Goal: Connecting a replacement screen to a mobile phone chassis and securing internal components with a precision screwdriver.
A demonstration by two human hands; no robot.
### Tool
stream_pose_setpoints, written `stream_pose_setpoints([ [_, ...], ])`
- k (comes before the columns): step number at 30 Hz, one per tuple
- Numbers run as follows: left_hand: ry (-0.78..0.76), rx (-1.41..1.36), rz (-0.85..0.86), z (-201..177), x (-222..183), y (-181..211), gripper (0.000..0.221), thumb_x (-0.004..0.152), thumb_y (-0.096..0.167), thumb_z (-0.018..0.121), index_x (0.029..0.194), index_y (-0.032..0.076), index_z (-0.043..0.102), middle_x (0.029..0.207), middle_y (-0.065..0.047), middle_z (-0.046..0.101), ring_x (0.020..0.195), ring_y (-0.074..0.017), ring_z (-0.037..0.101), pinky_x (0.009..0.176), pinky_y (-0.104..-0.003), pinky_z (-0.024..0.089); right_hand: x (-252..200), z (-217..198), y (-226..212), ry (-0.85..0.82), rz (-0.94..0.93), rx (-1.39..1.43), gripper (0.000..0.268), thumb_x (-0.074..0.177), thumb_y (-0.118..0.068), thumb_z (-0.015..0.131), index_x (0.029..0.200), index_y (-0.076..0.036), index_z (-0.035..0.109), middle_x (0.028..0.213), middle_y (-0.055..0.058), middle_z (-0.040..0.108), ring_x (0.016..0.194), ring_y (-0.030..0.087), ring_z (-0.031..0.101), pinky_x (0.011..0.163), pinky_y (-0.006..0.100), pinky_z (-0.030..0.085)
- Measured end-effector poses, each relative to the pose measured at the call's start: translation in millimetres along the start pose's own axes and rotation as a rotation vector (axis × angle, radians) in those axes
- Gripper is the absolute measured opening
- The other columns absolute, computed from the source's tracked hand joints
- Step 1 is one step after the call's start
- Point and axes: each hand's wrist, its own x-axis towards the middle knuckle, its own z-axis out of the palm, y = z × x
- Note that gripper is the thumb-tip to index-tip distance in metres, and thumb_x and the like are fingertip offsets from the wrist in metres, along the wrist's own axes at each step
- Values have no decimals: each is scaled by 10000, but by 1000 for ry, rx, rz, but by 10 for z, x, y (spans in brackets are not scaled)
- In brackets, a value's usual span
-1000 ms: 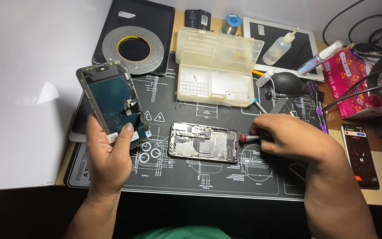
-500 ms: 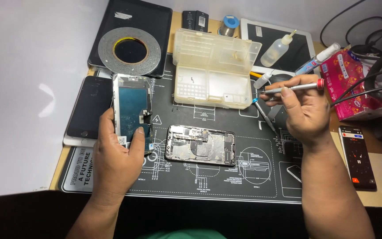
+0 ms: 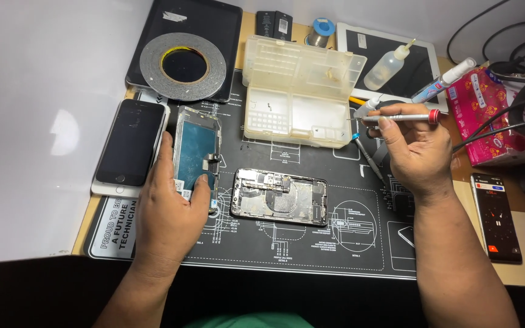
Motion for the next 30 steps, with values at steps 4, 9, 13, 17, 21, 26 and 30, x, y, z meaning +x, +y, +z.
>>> stream_pose_setpoints([
  [4,-20,1,-8,-19,7,35,793,875,234,655,1570,39,326,1537,-187,499,1376,-360,496,1085,-481,419,0,1,0,0,5,14,110,1090,-5,548,1161,75,575,1077,238,692,973,293,733,890,334,636],
  [9,14,72,-4,1,-3,44,779,867,253,678,1546,-10,399,1373,-154,520,1075,-306,649,831,-476,577,8,-9,39,-22,13,18,106,1080,-3,553,1170,52,561,1082,230,703,922,269,727,892,321,608],
  [13,56,84,87,71,-35,-37,784,872,220,703,1534,-68,396,1356,-191,519,1198,-354,580,921,-457,547,10,-16,49,-12,5,8,107,1079,-10,556,1166,51,572,1080,215,700,920,254,717,900,314,602],
  [17,86,148,111,94,-31,-65,797,862,253,713,1530,-66,418,1331,-202,530,1182,-364,585,936,-465,538,25,-35,32,-18,2,-63,104,1066,-22,571,1136,45,608,1072,184,722,948,233,727,901,298,593],
  [21,70,130,84,90,-29,-54,797,855,254,720,1529,-50,423,1348,-188,528,1045,-317,639,837,-444,573,25,-55,30,-38,27,-211,72,1045,-82,615,1078,-31,652,1022,92,750,975,189,728,926,296,550],
  [26,65,129,84,84,-27,-44,798,858,249,722,1532,-50,419,1334,-185,527,1019,-314,638,817,-445,576,14,-33,98,-76,98,-117,103,1031,-83,609,1101,-23,655,1038,112,750,977,181,735,889,278,568],
  [30,78,134,105,103,-31,-73,805,859,248,726,1534,-57,412,1332,-203,531,1180,-367,592,892,-470,560,22,-16,36,-69,66,-60,86,1035,-35,609,1094,12,650,1041,141,744,970,200,735,894,275,577],
])
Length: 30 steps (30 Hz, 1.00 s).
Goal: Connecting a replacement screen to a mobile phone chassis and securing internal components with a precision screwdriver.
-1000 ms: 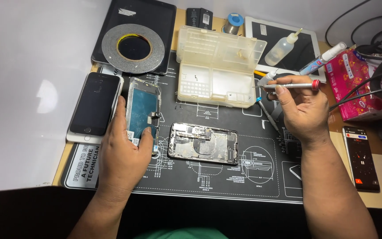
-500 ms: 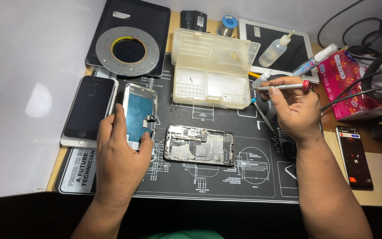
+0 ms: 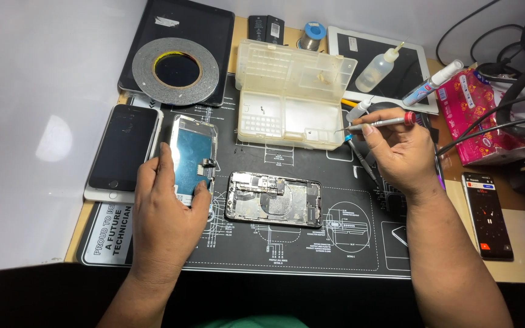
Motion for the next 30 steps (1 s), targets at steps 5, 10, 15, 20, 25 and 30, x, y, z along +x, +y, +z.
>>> stream_pose_setpoints([
  [5,47,123,78,1,-26,31,776,877,295,684,1515,-79,448,1289,-186,548,1156,-354,519,965,-472,500,-29,6,-5,34,-57,47,142,1050,-44,557,1158,37,598,1105,186,718,1062,254,722,974,328,595],
  [10,105,374,98,5,-69,79,750,855,410,664,1479,9,550,1308,-95,612,1171,-321,516,858,-496,460,-40,17,-14,44,-116,104,143,1053,-23,547,1170,54,576,1111,204,699,1081,286,717,992,346,596],
  [15,175,388,149,-39,-58,154,572,847,365,688,1371,137,699,1375,-35,627,1191,-301,496,858,-488,405,-32,43,-97,93,-125,169,132,1057,-25,562,1134,80,585,1069,223,692,963,290,735,873,346,662],
  [20,127,247,331,-142,210,550,363,880,338,704,1206,185,745,1136,13,701,1041,-264,584,807,-448,411,-38,103,-103,115,-116,309,115,1053,-39,557,1134,43,554,1083,239,684,997,312,737,866,371,676],
  [25,-32,-25,511,367,664,831,267,841,376,747,1041,202,777,877,-13,721,931,-281,674,794,-481,441,8,207,40,186,-131,439,161,1017,-19,606,1119,100,570,1026,285,715,930,289,739,790,384,663],
  [30,-284,-110,428,803,938,1094,280,783,271,788,1041,162,769,916,-40,724,983,-296,676,883,-449,453,-10,246,106,190,-64,483,154,1005,-37,619,1112,72,597,1013,244,739,913,245,755,776,336,667],
])
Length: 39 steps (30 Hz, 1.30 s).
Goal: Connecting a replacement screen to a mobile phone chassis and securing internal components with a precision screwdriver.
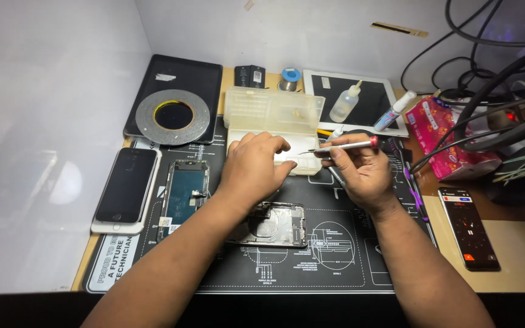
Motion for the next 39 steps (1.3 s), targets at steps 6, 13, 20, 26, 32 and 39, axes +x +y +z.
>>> stream_pose_setpoints([
  [6,-17,-54,-58,170,140,20,156,784,216,805,937,232,779,850,38,734,938,-227,684,890,-401,435,14,49,-43,-10,28,-8,154,997,-43,631,1103,67,609,1005,247,739,918,241,751,779,336,669],
  [13,-37,-53,-88,160,113,-9,78,804,221,774,862,273,776,806,76,730,939,-197,660,909,-379,395,19,14,0,9,38,-18,151,1001,-49,640,1101,60,611,996,247,741,893,241,755,765,321,668],
  [20,-48,42,-16,316,72,-55,105,840,290,751,931,271,798,869,38,725,973,-214,635,909,-392,412,26,-15,39,49,56,-16,133,1020,-50,629,1075,64,588,966,247,739,858,242,764,720,300,671],
  [26,-63,12,-62,285,83,-27,121,844,280,750,946,238,802,877,18,725,990,-211,624,931,-394,403,45,-35,25,62,118,26,131,1030,-72,626,1064,44,576,942,238,740,840,242,771,706,287,670],
  [32,-54,-9,-56,252,98,-50,130,850,289,756,951,222,803,870,8,723,986,-227,623,931,-417,401,51,-72,79,49,137,33,130,1043,-100,618,1053,18,566,941,229,740,845,242,772,703,288,670],
  [39,96,-98,143,221,-20,-46,285,785,214,843,1056,240,760,929,52,656,1013,-192,594,929,-393,381,23,-9,8,16,241,99,153,1071,-138,583,1020,-1,536,914,228,735,835,254,779,696,283,671],
])
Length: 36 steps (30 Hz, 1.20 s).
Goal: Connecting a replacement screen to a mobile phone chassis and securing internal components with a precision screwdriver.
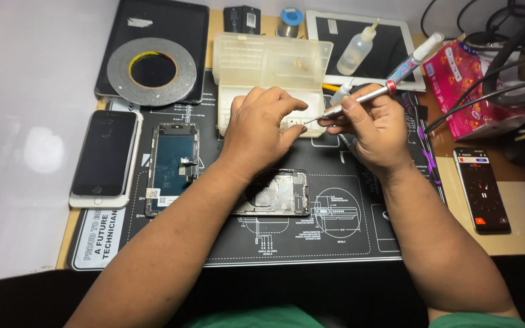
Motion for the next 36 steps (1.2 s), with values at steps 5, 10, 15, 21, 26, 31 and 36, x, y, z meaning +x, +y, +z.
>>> stream_pose_setpoints([
  [5,23,-14,36,-5,-8,32,175,782,210,849,932,239,764,844,58,674,956,-174,609,899,-377,367,4,44,2,-5,26,40,147,1064,-129,588,1007,-4,537,911,236,737,835,260,781,685,290,676],
  [10,23,-22,32,-20,-2,8,147,791,232,856,908,248,767,821,68,689,917,-160,624,880,-373,355,8,8,2,-23,33,37,146,1069,-141,578,1014,-18,523,926,242,736,853,265,779,698,293,675],
  [15,42,-41,49,-47,-13,8,120,798,245,858,860,251,755,799,75,690,898,-154,628,872,-369,344,13,1,16,-40,28,40,132,1073,-128,569,1014,-27,509,934,249,736,861,266,777,707,291,675],
  [21,44,-47,38,-89,-18,35,93,798,227,844,811,249,755,771,66,689,868,-162,626,858,-373,335,11,2,12,-41,10,17,131,1075,-126,566,1019,-22,510,945,255,734,870,268,776,718,290,674],
  [26,53,-28,-8,-80,-19,39,89,790,233,838,786,255,751,751,65,691,846,-164,633,848,-378,336,7,-11,22,-29,-2,17,133,1076,-133,567,1023,-27,507,960,254,736,881,263,775,724,286,673],
  [31,83,-21,-68,-62,-15,6,91,765,230,835,750,244,746,712,57,685,794,-175,646,810,-377,343,-5,-3,5,-39,-28,-28,133,1073,-127,575,1019,-21,517,964,255,738,889,268,773,733,298,671],
  [36,72,-40,-105,-85,-19,33,83,752,196,820,728,220,744,685,27,684,766,-204,651,811,-398,347,-21,7,4,-67,-53,-27,144,1060,-131,588,1039,-6,520,985,257,733,912,272,770,752,311,675],
])
